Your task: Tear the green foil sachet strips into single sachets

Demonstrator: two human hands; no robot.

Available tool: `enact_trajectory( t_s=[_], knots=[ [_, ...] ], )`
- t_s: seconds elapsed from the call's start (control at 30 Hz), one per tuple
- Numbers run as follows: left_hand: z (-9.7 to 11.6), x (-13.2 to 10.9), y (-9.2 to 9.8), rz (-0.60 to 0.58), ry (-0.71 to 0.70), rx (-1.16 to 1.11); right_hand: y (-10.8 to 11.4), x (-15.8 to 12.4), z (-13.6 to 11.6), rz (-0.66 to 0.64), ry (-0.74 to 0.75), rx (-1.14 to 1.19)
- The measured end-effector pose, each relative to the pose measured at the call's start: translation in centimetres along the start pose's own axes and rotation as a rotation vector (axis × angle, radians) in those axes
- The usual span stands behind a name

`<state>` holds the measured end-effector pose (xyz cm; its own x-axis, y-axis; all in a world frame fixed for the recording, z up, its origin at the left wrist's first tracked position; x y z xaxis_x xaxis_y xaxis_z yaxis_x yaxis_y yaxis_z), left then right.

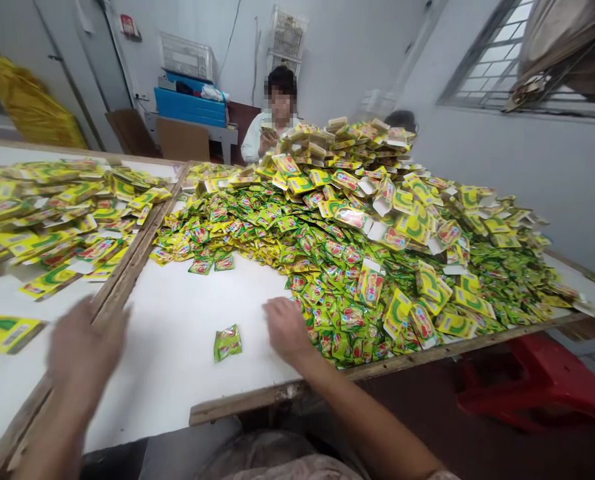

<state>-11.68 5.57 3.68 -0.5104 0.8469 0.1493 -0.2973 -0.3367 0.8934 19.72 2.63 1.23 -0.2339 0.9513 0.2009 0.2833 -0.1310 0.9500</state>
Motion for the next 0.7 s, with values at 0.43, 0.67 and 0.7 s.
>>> enact_trajectory(
  t_s=[0.43, 0.67, 0.7],
  knots=[
    [9.7, -10.1, -6.2, -0.504, -0.693, 0.173, 6.1, 3.4, 9.6, -0.128, -0.017, -0.484],
    [7.6, -8.9, -6.9, -0.569, -0.367, -0.245, 3.8, 3.0, 7.0, 0.210, -0.085, 0.154],
    [7.4, -8.9, -7.1, -0.588, -0.325, -0.320, 3.0, 2.7, 6.5, 0.226, -0.133, 0.278]
  ],
)
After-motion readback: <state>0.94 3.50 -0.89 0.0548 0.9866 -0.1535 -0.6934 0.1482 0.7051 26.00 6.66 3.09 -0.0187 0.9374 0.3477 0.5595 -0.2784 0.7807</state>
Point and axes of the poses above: each hand's wrist, its own x-axis towards the middle knuckle, its own y-axis out of the back of the hand, z = x × y, the point moved 2 cm from there along x, towards the middle knuckle, and after that the axes turned 7 degrees about x, right-handed, at the moved point
